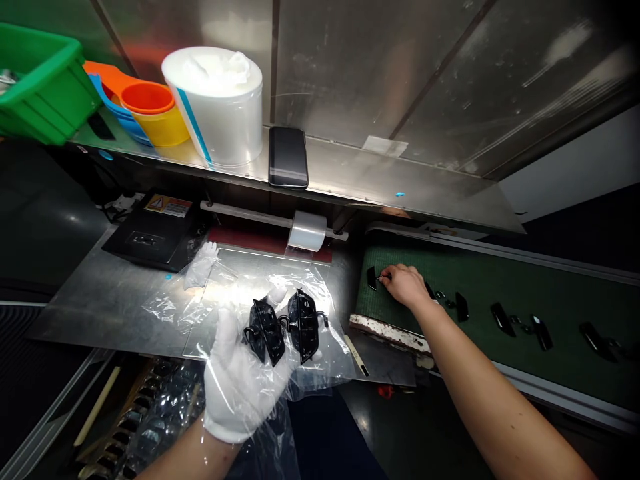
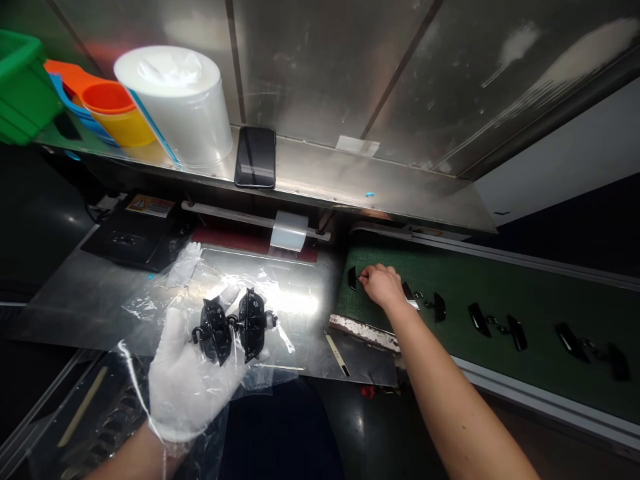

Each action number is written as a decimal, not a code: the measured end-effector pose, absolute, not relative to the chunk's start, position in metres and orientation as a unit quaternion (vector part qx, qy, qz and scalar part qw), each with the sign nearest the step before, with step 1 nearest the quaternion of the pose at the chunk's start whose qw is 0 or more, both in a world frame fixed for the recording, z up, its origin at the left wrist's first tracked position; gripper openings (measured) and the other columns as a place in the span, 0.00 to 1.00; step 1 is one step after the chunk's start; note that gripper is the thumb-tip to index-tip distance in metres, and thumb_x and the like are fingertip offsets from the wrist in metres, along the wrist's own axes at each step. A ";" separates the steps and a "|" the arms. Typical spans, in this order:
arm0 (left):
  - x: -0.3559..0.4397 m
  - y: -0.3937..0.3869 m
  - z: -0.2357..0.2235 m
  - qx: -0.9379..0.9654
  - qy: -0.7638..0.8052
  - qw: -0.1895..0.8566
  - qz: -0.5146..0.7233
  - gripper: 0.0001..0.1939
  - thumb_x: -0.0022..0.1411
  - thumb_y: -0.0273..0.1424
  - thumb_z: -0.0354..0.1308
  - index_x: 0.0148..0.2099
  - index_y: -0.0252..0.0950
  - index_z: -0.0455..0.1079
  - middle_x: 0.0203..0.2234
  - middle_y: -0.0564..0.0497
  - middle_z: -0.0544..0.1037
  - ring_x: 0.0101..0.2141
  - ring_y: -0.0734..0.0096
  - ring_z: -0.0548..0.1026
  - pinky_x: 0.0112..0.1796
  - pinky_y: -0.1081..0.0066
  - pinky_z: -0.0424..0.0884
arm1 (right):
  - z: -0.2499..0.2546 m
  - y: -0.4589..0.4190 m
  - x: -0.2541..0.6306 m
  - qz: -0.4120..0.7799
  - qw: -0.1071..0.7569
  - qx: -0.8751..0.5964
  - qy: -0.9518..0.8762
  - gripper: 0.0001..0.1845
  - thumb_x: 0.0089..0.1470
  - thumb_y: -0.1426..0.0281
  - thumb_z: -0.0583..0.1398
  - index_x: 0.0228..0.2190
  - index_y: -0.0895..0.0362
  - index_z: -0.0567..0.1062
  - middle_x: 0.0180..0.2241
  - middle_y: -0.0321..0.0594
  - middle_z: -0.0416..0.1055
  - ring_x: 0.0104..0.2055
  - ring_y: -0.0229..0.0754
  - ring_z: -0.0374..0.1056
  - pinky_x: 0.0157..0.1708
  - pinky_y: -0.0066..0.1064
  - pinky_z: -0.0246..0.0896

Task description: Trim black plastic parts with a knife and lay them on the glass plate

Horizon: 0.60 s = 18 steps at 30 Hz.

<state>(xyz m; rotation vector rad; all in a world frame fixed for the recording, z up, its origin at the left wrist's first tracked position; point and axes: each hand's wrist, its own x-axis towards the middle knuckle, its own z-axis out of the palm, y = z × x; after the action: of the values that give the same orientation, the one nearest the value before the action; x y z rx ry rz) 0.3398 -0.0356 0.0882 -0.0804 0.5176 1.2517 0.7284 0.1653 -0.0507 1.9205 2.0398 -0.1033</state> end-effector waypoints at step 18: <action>0.339 -0.038 0.084 -0.023 0.237 0.779 0.580 0.37 0.69 0.62 0.42 0.62 0.45 0.75 0.63 0.51 0.76 0.66 0.47 0.67 0.58 0.58 0.75 | -0.050 0.165 0.725 -0.026 0.179 0.674 0.717 0.15 0.68 0.60 0.62 0.51 0.56 0.76 0.53 0.46 0.74 0.53 0.49 0.72 0.53 0.49 0.71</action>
<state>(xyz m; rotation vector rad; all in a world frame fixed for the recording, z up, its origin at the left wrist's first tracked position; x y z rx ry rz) 0.3389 -0.0377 0.0843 -0.0493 0.5123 1.2548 0.7245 0.1653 -0.0500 1.9054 2.0265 -0.0724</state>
